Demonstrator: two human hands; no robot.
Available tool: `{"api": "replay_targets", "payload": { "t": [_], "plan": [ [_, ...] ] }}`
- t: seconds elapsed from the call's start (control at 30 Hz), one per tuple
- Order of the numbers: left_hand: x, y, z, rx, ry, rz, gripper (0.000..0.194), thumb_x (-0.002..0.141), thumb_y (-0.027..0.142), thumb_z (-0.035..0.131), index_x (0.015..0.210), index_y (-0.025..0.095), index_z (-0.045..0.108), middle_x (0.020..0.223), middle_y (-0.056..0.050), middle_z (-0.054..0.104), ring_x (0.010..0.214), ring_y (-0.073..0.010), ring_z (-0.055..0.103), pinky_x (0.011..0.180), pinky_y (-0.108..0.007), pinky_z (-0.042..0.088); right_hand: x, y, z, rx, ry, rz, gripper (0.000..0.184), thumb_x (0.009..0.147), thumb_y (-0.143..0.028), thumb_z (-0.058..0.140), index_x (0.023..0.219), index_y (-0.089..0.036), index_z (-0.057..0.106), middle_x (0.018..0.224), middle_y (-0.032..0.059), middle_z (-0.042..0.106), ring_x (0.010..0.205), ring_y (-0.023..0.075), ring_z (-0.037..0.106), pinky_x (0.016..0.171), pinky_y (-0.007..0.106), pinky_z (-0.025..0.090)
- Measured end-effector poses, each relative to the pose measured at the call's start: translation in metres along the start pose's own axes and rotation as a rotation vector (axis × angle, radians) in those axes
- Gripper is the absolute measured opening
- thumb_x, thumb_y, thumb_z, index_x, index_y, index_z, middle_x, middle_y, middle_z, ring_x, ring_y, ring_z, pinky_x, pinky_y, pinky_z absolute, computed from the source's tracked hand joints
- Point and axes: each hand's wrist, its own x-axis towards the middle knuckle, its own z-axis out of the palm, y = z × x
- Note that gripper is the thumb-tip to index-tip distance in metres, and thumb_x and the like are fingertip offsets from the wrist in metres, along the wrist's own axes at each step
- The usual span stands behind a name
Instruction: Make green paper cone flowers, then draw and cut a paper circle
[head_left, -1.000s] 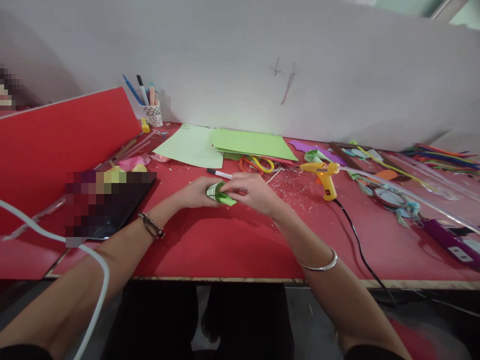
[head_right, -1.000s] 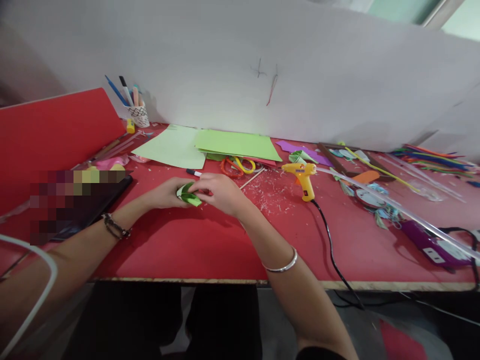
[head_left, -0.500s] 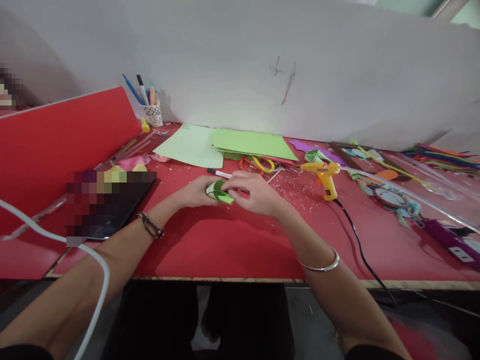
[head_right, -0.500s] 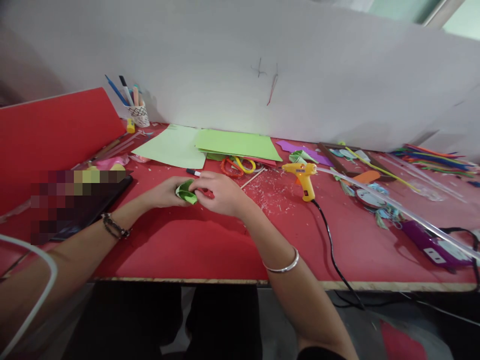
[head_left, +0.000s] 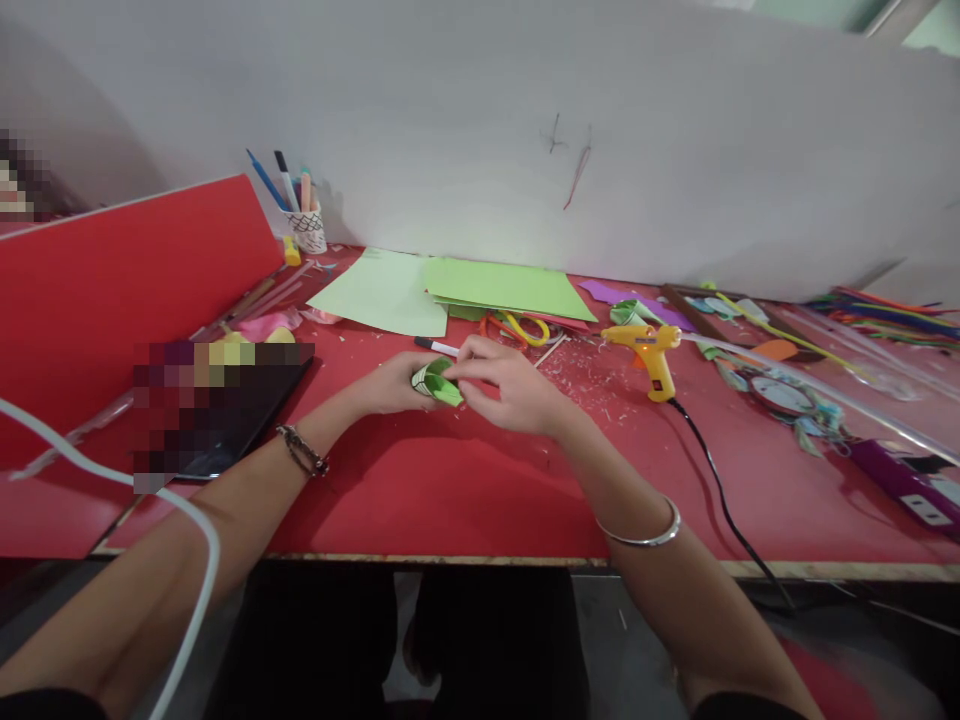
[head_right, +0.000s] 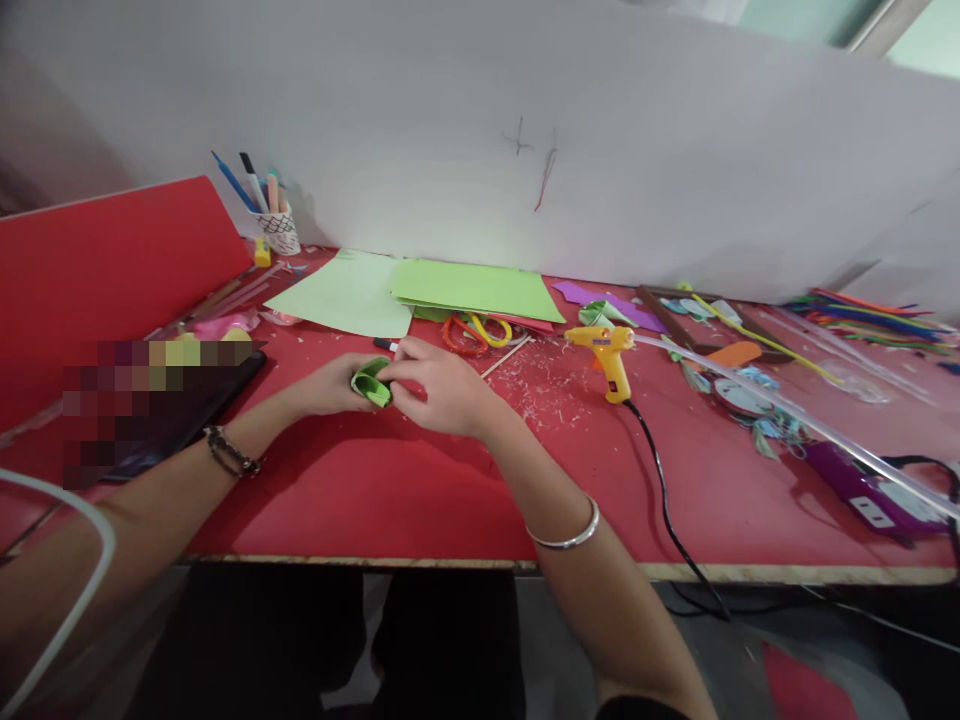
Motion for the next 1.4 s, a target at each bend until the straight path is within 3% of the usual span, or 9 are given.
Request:
{"api": "replay_targets", "payload": {
  "t": [0.23, 0.4, 0.5, 0.67, 0.93, 1.2, 1.4],
  "plan": [
    [-0.001, -0.004, 0.0, 0.041, -0.032, 0.025, 0.017, 0.063, 0.02, 0.059, 0.077, 0.012, 0.056, 0.064, 0.004, 0.049, 0.058, -0.0066, 0.043, 0.053, -0.018, 0.036, 0.002, -0.003, 0.003, 0.066, 0.039, -0.005, 0.023, 0.078, -0.014, 0.039, 0.086, -0.016, 0.061, 0.087, 0.0047, 0.051, 0.081, 0.0123, 0.049, 0.072, 0.027, 0.04],
    [-0.001, -0.002, 0.001, 0.091, -0.032, 0.037, 0.015, 0.062, 0.019, 0.059, 0.075, 0.012, 0.056, 0.065, 0.004, 0.05, 0.059, -0.0072, 0.043, 0.053, -0.018, 0.035, 0.001, -0.005, 0.003, -0.092, -0.034, 0.011, 0.022, 0.077, -0.015, 0.04, 0.082, -0.016, 0.061, 0.088, 0.0056, 0.052, 0.075, 0.0123, 0.048, 0.063, 0.024, 0.038],
    [0.0, -0.002, 0.001, 0.06, -0.014, 0.04, 0.013, 0.062, 0.019, 0.059, 0.072, 0.012, 0.054, 0.063, 0.004, 0.048, 0.057, -0.0067, 0.042, 0.052, -0.017, 0.035, 0.001, -0.005, 0.002, -0.124, -0.038, 0.004, 0.021, 0.076, -0.015, 0.041, 0.081, -0.017, 0.061, 0.089, 0.0058, 0.051, 0.073, 0.0122, 0.047, 0.06, 0.024, 0.036],
    [0.001, -0.005, 0.0, 0.059, 0.026, 0.04, 0.013, 0.062, 0.017, 0.056, 0.074, 0.013, 0.054, 0.061, 0.005, 0.046, 0.055, -0.0056, 0.041, 0.05, -0.016, 0.034, 0.002, -0.004, 0.001, 0.03, 0.042, -0.018, 0.02, 0.079, -0.015, 0.04, 0.085, -0.016, 0.059, 0.089, 0.0051, 0.051, 0.08, 0.0127, 0.048, 0.072, 0.027, 0.039],
    [0.001, -0.003, 0.0, 0.158, 0.117, 0.085, 0.016, 0.065, 0.027, 0.059, 0.07, 0.013, 0.051, 0.062, 0.004, 0.049, 0.056, -0.0065, 0.042, 0.052, -0.018, 0.035, 0.002, -0.009, 0.001, -0.025, -0.005, 0.026, 0.022, 0.081, -0.031, 0.045, 0.087, -0.016, 0.059, 0.092, 0.0061, 0.049, 0.078, 0.0132, 0.048, 0.069, 0.027, 0.039],
    [0.001, -0.006, -0.001, 0.399, 0.281, 0.127, 0.02, 0.066, 0.024, 0.058, 0.081, 0.016, 0.047, 0.072, 0.002, 0.049, 0.063, -0.0091, 0.045, 0.056, -0.02, 0.034, 0.005, 0.001, 0.01, -0.091, 0.127, 0.0, 0.02, 0.081, -0.013, 0.039, 0.092, -0.017, 0.055, 0.089, 0.0055, 0.048, 0.082, 0.0134, 0.046, 0.069, 0.025, 0.039],
    [0.001, -0.005, 0.001, 0.393, 0.276, 0.144, 0.022, 0.07, 0.023, 0.054, 0.087, 0.016, 0.043, 0.076, 0.001, 0.048, 0.066, -0.01, 0.044, 0.058, -0.02, 0.035, 0.004, 0.004, 0.008, -0.171, 0.102, -0.021, 0.02, 0.079, -0.01, 0.04, 0.09, -0.019, 0.055, 0.091, 0.0052, 0.049, 0.084, 0.015, 0.045, 0.071, 0.027, 0.039]
  ]
}}
